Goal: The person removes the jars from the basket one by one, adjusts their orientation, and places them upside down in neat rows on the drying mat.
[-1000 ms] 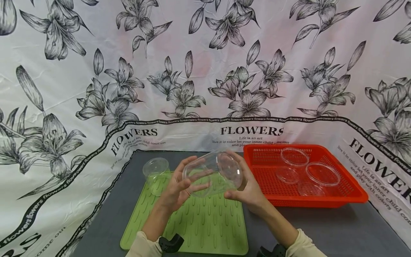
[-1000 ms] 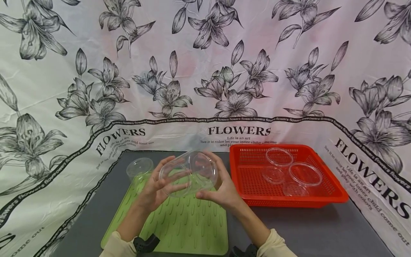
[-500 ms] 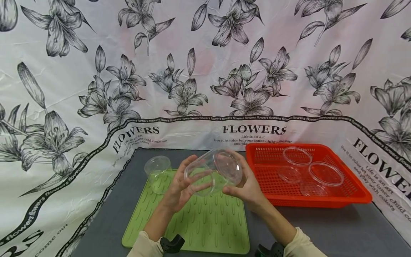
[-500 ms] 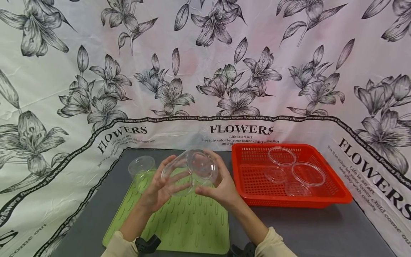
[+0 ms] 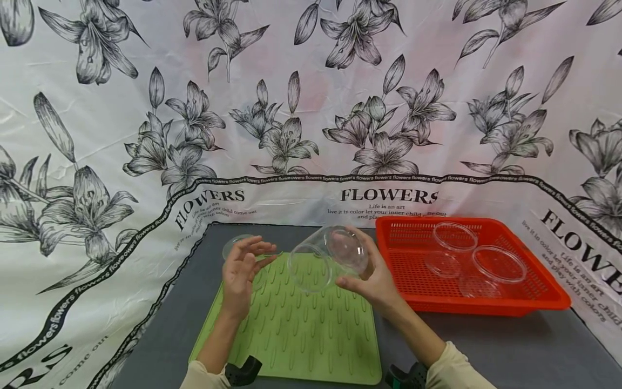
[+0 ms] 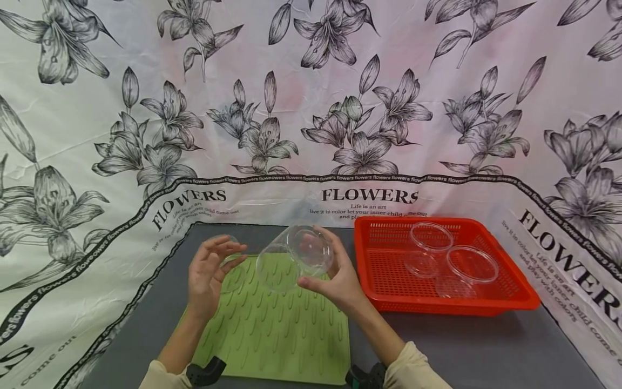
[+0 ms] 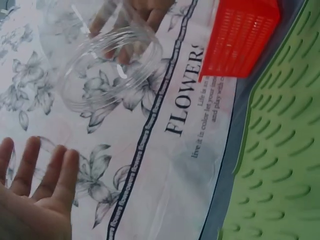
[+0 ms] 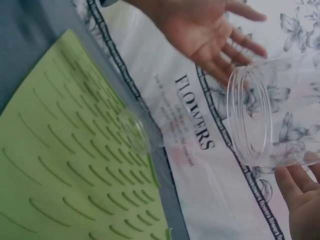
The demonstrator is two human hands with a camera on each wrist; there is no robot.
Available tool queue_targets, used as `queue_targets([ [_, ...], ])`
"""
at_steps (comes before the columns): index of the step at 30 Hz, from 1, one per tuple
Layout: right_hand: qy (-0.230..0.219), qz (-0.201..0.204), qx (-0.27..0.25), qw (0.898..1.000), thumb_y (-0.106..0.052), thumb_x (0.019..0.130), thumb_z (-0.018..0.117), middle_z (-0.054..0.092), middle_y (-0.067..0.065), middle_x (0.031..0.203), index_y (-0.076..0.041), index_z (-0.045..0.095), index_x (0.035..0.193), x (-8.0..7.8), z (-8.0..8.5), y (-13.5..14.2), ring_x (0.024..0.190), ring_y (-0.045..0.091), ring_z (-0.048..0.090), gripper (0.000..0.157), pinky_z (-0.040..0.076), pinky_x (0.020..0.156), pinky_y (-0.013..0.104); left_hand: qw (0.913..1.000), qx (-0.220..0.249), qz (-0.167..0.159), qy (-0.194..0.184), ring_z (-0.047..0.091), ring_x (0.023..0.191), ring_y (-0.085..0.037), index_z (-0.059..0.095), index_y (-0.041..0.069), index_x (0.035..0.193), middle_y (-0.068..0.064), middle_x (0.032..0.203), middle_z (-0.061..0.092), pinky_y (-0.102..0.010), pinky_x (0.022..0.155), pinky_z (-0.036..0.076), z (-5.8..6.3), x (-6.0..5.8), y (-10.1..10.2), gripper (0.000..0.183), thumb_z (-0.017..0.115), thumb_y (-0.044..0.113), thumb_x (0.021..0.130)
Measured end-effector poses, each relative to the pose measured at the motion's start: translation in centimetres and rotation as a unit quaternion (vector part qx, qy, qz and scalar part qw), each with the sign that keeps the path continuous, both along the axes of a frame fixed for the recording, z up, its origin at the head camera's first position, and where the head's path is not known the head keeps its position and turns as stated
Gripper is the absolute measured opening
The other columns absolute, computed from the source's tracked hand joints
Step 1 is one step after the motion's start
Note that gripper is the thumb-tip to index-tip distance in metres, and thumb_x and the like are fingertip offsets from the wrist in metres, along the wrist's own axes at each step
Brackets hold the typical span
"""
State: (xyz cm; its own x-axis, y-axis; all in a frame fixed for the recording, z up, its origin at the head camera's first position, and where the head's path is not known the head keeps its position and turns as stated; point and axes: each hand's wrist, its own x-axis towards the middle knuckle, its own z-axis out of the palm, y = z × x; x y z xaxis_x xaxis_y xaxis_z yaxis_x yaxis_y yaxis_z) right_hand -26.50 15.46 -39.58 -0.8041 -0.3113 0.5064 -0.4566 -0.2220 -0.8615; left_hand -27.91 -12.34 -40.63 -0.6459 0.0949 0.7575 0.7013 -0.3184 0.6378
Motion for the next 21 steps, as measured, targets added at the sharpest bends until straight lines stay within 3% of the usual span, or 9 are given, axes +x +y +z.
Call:
queue_targets([
  [3, -0.003, -0.017, 0.023, 1.000, -0.006, 0.079, 0.077, 0.040, 0.010, 0.152, -0.019, 0.025, 0.151, -0.3, -0.4, -0.3, 0.133, 0.018, 0.049, 0.090, 0.045, 0.106, 0.024, 0.9954, 0.046, 0.076, 0.035, 0.067, 0.088, -0.018, 0.050, -0.021, 0.109, -0.012, 0.093, 0.065, -0.031, 0.077, 0.058, 0.2, 0.0, -1.0, 0.028, 0.036, 0.003, 0.102],
  [5, -0.008, -0.029, 0.038, 0.999, -0.005, 0.079, 0.077, 0.042, 0.007, 0.151, -0.021, 0.026, 0.151, -0.6, -0.6, -0.7, 0.133, 0.017, 0.048, 0.090, 0.045, 0.105, 0.024, 0.9873, 0.075, 0.138, 0.027, 0.063, 0.074, -0.014, 0.055, -0.016, 0.097, -0.008, 0.080, 0.061, -0.025, 0.066, 0.054, 0.2, -0.1, -1.7, 0.025, 0.039, 0.002, 0.101],
  [9, -0.028, -0.063, 0.076, 0.995, -0.007, 0.077, 0.080, 0.044, 0.002, 0.148, -0.029, 0.030, 0.149, -1.4, -1.2, -1.5, 0.131, 0.017, 0.050, 0.091, 0.044, 0.106, 0.037, 0.9592, 0.125, 0.253, -0.012, 0.048, 0.057, -0.011, 0.054, -0.009, 0.079, -0.005, 0.065, 0.051, -0.021, 0.053, 0.039, -0.5, -0.6, -3.4, 0.025, 0.046, 0.004, 0.099],
  [12, -0.050, -0.084, 0.108, 0.989, -0.013, 0.075, 0.083, 0.045, 0.000, 0.145, -0.036, 0.032, 0.146, -2.2, -1.9, -2.0, 0.129, 0.021, 0.052, 0.090, 0.045, 0.103, 0.047, 0.9377, 0.148, 0.311, -0.044, 0.044, 0.055, -0.010, 0.049, -0.008, 0.073, -0.002, 0.063, 0.049, -0.020, 0.053, 0.036, -1.6, -0.9, -4.7, 0.030, 0.048, 0.006, 0.099],
  [17, -0.083, -0.104, 0.147, 0.980, -0.024, 0.073, 0.085, 0.049, -0.001, 0.144, -0.042, 0.033, 0.144, -3.3, -2.8, -2.8, 0.128, 0.026, 0.053, 0.090, 0.047, 0.100, 0.051, 0.9081, 0.104, 0.393, -0.100, 0.046, 0.061, -0.007, 0.044, -0.014, 0.075, 0.004, 0.069, 0.050, -0.021, 0.060, 0.038, -3.7, -0.5, -5.9, 0.034, 0.044, 0.008, 0.101],
  [21, -0.088, -0.118, 0.160, 0.976, -0.027, 0.071, 0.087, 0.050, 0.000, 0.142, -0.040, 0.034, 0.144, -4.0, -3.3, -3.5, 0.126, 0.026, 0.054, 0.091, 0.045, 0.102, 0.055, 0.8908, 0.056, 0.430, -0.135, 0.048, 0.069, -0.004, 0.047, -0.013, 0.081, 0.011, 0.075, 0.052, -0.022, 0.066, 0.040, -5.1, -0.6, -6.8, 0.035, 0.043, 0.015, 0.103],
])
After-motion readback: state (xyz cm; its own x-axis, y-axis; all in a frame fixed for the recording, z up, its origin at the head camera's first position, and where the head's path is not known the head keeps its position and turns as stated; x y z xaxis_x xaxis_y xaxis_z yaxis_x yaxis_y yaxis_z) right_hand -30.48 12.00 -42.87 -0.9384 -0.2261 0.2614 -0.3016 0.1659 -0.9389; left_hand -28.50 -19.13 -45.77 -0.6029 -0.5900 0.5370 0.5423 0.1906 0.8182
